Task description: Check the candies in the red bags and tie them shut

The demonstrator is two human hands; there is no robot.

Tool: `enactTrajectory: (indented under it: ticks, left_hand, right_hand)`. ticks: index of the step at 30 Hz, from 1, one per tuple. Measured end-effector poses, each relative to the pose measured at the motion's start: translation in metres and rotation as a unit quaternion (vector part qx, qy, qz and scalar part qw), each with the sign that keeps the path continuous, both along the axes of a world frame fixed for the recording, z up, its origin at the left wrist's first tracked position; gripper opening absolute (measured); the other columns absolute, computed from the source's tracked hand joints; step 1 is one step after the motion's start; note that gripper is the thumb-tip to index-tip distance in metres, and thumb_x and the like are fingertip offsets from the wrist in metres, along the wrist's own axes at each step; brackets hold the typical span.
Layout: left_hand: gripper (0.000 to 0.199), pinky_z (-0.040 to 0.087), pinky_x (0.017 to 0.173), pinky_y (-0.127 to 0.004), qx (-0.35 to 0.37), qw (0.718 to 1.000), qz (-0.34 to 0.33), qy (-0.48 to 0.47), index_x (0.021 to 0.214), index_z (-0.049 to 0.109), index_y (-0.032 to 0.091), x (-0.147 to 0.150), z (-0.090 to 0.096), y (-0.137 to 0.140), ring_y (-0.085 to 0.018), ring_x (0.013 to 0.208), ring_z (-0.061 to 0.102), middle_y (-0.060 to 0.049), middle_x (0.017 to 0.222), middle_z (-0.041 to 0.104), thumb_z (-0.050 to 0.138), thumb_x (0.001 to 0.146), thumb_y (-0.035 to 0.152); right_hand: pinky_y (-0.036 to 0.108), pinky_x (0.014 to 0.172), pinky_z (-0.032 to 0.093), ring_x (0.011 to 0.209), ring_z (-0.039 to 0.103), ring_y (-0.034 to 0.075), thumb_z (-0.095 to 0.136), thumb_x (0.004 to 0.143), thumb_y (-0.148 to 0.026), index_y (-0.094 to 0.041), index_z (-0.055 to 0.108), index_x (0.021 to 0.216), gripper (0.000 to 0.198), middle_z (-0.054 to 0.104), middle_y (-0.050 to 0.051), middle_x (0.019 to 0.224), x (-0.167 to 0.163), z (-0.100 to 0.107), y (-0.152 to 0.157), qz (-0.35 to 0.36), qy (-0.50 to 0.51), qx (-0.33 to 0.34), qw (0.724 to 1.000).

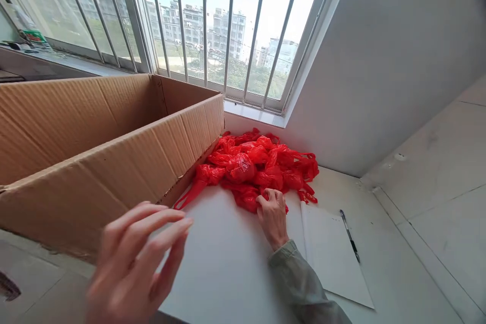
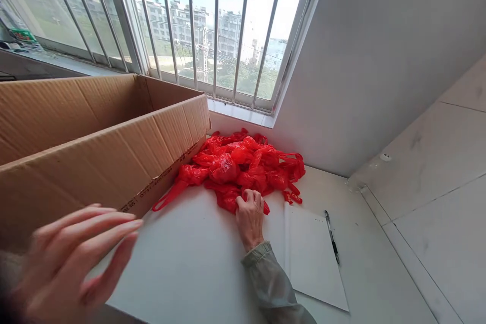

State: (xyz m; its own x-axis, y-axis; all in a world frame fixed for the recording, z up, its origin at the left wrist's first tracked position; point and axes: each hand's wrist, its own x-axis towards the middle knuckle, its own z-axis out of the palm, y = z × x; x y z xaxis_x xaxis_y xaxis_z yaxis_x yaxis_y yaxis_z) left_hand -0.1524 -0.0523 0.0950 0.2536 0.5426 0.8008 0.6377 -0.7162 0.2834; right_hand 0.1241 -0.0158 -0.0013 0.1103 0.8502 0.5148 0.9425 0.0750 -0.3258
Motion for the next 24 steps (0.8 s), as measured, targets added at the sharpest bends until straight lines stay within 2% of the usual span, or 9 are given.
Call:
enactTrajectory:
  ticks: [3,5,8,10,14,17,20,22,24]
  left_hand:
    - [0.039,0.052,0.092,-0.044,-0.14,0.982,-0.097,0.08,0.126,0.052,0.032,0.057,-0.034,-0.006,-0.027,0.115,0.054,-0.007,0.124,0.053,0.053,0.09,0.017]
    - [0.053,0.05,0.097,-0.047,-0.214,0.966,-0.125,0.073,0.131,0.045,0.029,0.082,-0.062,-0.006,-0.03,0.124,0.048,-0.01,0.133,0.047,0.065,0.084,0.015]
    - [0.076,0.042,0.105,-0.053,-0.263,0.948,-0.163,0.073,0.132,0.044,0.03,0.1,-0.096,-0.009,-0.034,0.13,0.041,-0.01,0.138,0.044,0.082,0.068,0.014]
    - [0.075,0.044,0.104,-0.049,-0.28,0.939,-0.188,0.069,0.129,0.047,0.03,0.101,-0.109,-0.013,-0.03,0.123,0.048,-0.008,0.131,0.051,0.082,0.066,0.011]
    - [0.037,0.052,0.086,-0.037,-0.298,0.934,-0.186,0.067,0.114,0.056,0.025,0.093,-0.111,-0.018,-0.022,0.098,0.059,-0.004,0.107,0.06,0.068,0.081,0.013]
    - [0.012,0.051,0.077,-0.034,-0.302,0.935,-0.174,0.068,0.097,0.058,0.021,0.089,-0.105,-0.02,-0.019,0.085,0.058,-0.003,0.094,0.06,0.061,0.086,0.017]
    - [0.01,0.05,0.077,-0.035,-0.294,0.94,-0.159,0.07,0.085,0.055,0.02,0.087,-0.103,-0.027,-0.021,0.088,0.055,-0.003,0.091,0.058,0.059,0.083,0.011]
    - [0.016,0.048,0.085,-0.037,-0.286,0.94,-0.169,0.082,0.078,0.053,0.021,0.086,-0.103,-0.034,-0.025,0.102,0.052,-0.005,0.101,0.057,0.067,0.079,0.012]
    - [0.024,0.046,0.094,-0.038,-0.304,0.925,-0.211,0.086,0.077,0.053,0.021,0.082,-0.103,-0.04,-0.028,0.117,0.046,-0.005,0.119,0.053,0.077,0.074,0.02]
  right_hand:
    - [0.041,0.091,0.047,0.104,0.051,0.024,0.052,0.078,-0.003,-0.023,0.064,0.083,0.023,0.059,0.007,0.11,0.008,0.003,-0.037,0.054,0.042,0.011,0.998]
    - [0.034,0.085,0.05,0.097,0.057,0.02,0.05,0.081,-0.006,-0.022,0.062,0.089,0.022,0.061,0.005,0.105,0.009,0.0,-0.064,0.099,0.121,-0.007,0.988]
    - [0.027,0.076,0.051,0.085,0.062,0.016,0.045,0.086,-0.011,-0.022,0.06,0.097,0.022,0.064,0.002,0.094,0.005,-0.01,-0.099,0.135,0.23,-0.042,0.963]
    - [0.026,0.074,0.05,0.084,0.063,0.016,0.043,0.088,-0.015,-0.022,0.06,0.1,0.021,0.066,0.002,0.093,0.002,-0.015,-0.115,0.129,0.264,-0.048,0.955]
    - [0.026,0.068,0.05,0.077,0.063,0.016,0.04,0.092,-0.025,-0.02,0.061,0.096,0.021,0.067,0.003,0.089,0.002,-0.018,-0.129,0.068,0.331,-0.041,0.94]
    - [0.032,0.079,0.051,0.091,0.063,0.019,0.041,0.091,-0.026,-0.02,0.061,0.104,0.024,0.067,0.006,0.101,0.005,-0.015,-0.13,0.022,0.335,-0.017,0.942]
    - [0.04,0.095,0.046,0.113,0.056,0.023,0.045,0.088,-0.025,-0.02,0.058,0.117,0.032,0.061,0.01,0.12,0.01,-0.011,-0.131,0.042,0.327,-0.014,0.944]
    - [0.04,0.1,0.044,0.119,0.054,0.024,0.046,0.089,-0.028,-0.022,0.06,0.118,0.032,0.058,0.009,0.126,0.015,-0.008,-0.131,0.094,0.346,-0.048,0.933]
    - [0.039,0.099,0.045,0.117,0.055,0.023,0.042,0.093,-0.034,-0.023,0.064,0.11,0.03,0.06,0.008,0.123,0.019,-0.004,-0.129,0.123,0.37,-0.081,0.917]
